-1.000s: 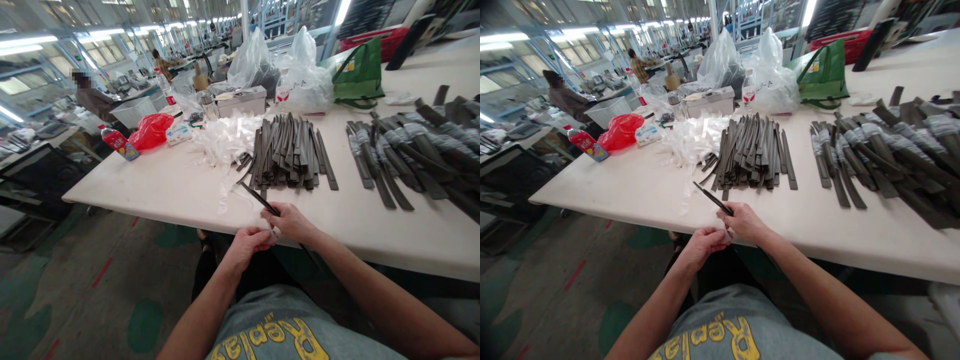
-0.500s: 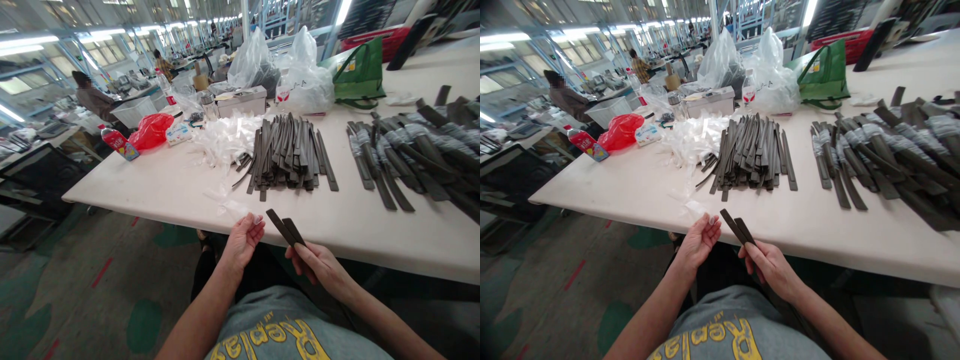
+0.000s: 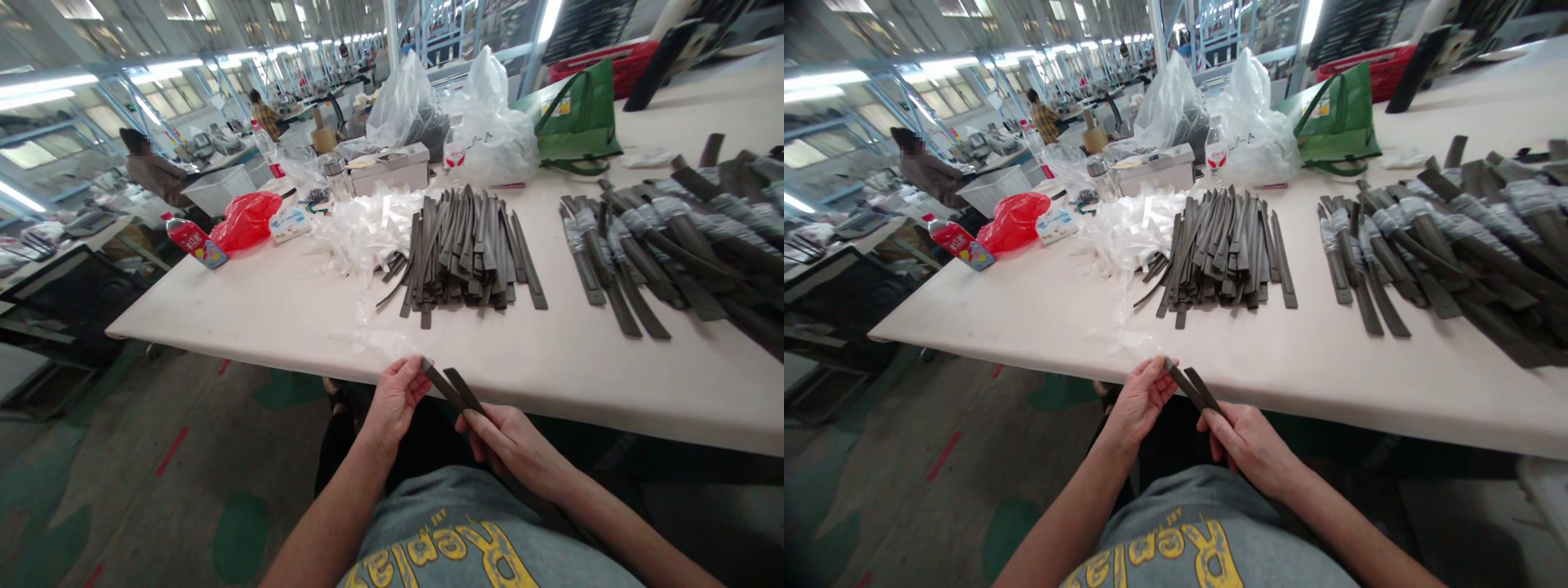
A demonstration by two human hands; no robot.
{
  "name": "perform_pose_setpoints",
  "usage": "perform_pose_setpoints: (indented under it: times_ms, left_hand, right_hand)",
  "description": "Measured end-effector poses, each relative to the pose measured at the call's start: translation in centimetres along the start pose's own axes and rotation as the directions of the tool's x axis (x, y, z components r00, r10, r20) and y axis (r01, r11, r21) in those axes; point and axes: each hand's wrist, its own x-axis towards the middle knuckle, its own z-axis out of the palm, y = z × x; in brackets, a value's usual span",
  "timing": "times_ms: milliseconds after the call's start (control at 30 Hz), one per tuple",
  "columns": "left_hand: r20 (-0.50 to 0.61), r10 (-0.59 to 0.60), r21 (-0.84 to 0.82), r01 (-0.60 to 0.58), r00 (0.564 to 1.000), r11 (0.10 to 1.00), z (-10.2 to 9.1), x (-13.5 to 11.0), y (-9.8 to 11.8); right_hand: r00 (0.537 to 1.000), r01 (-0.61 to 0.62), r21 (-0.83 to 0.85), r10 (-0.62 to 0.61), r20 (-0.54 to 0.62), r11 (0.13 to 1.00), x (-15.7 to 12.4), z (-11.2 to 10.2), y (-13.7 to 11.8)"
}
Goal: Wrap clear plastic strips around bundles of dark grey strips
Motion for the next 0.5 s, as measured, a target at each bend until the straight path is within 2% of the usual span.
perform_pose_setpoints:
  times_ms: [133,233,333,400,500]
  left_hand:
    - [0.029,-0.010,0.077,0.008,1.000,0.997,0.2,-0.4,-0.8]
    - [0.015,0.070,0.065,-0.071,0.997,0.995,0.1,0.0,0.3]
    - [-0.070,0.197,0.011,-0.197,0.978,0.980,-0.2,0.6,2.5]
    - [-0.095,0.223,0.032,-0.220,0.970,0.975,-0.2,0.5,3.0]
    - [0.028,0.171,0.202,-0.173,0.985,0.964,0.5,-0.6,1.3]
  right_hand:
    - [0.999,0.010,0.143,-0.016,0.041,0.990,1.3,0.4,-0.3]
    - [0.997,-0.011,0.251,-0.010,0.083,0.968,1.3,0.7,-0.6]
    - [0.997,0.009,0.133,-0.018,0.069,0.991,0.3,0.6,-0.3]
    - [0.999,0.022,0.039,-0.024,0.047,0.999,-0.2,0.4,0.2]
    - [1.000,0.025,-0.008,-0.025,-0.009,1.000,0.5,0.2,0.8]
